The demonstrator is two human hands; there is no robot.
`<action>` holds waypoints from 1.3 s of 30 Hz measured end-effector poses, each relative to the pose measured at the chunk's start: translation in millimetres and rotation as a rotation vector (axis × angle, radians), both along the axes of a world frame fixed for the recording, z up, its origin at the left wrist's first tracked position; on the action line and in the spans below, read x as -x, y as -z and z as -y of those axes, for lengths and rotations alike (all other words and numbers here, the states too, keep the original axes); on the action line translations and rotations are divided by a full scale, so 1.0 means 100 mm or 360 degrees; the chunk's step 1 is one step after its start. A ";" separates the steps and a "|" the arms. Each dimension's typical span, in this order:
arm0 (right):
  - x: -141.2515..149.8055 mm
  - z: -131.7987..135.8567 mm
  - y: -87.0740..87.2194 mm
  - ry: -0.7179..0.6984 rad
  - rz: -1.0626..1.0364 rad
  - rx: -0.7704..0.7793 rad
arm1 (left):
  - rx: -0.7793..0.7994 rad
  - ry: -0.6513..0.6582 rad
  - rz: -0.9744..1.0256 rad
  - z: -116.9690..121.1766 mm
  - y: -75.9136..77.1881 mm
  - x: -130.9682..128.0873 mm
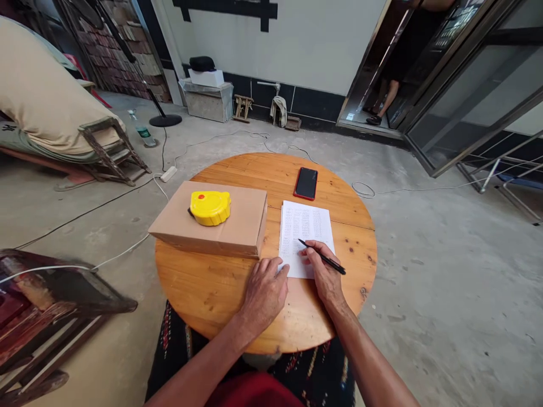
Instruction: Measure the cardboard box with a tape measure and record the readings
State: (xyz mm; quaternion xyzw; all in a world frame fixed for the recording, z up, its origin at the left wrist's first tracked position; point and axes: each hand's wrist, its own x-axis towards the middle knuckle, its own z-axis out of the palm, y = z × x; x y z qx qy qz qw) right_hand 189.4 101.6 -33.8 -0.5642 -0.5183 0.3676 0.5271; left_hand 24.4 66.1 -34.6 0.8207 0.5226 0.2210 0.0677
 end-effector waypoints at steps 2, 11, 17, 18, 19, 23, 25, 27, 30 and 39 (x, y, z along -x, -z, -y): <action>-0.09 0.01 -0.03 -0.0050 0.0297 -0.0204 | -0.0016 0.0002 0.0005 0.00 0.00 0.00; -0.48 -0.17 0.02 -0.0398 0.1907 -0.0427 | -0.0042 -0.0083 0.0019 0.05 -0.05 -0.02; -0.56 -0.11 0.14 -0.0183 0.1694 -0.0528 | -0.0049 -0.0106 -0.0019 0.05 -0.04 -0.03; -0.56 -0.06 0.12 -0.0167 0.1642 -0.0549 | -0.0051 -0.0111 -0.0022 0.05 -0.04 -0.03; -0.55 -0.01 0.09 -0.0168 0.1602 -0.0552 | -0.0060 -0.0114 -0.0021 0.05 -0.03 -0.03; -0.42 0.17 -0.06 -0.0204 0.1591 -0.0433 | -0.0146 -0.0118 0.0000 0.05 0.02 -0.04; -0.35 0.18 -0.10 -0.0184 0.1655 -0.0372 | -0.0190 -0.0118 0.0012 0.05 0.06 -0.05; -0.33 0.12 -0.10 -0.0137 0.1732 -0.0328 | -0.0198 -0.0109 0.0011 0.04 0.08 -0.05; -0.38 -0.02 -0.08 -0.0072 0.1817 -0.0286 | -0.0166 -0.0091 -0.0016 0.04 0.09 -0.05; -0.66 -0.14 0.14 0.0168 0.1155 -0.0406 | -0.0008 -0.0065 -0.0040 0.05 0.01 -0.02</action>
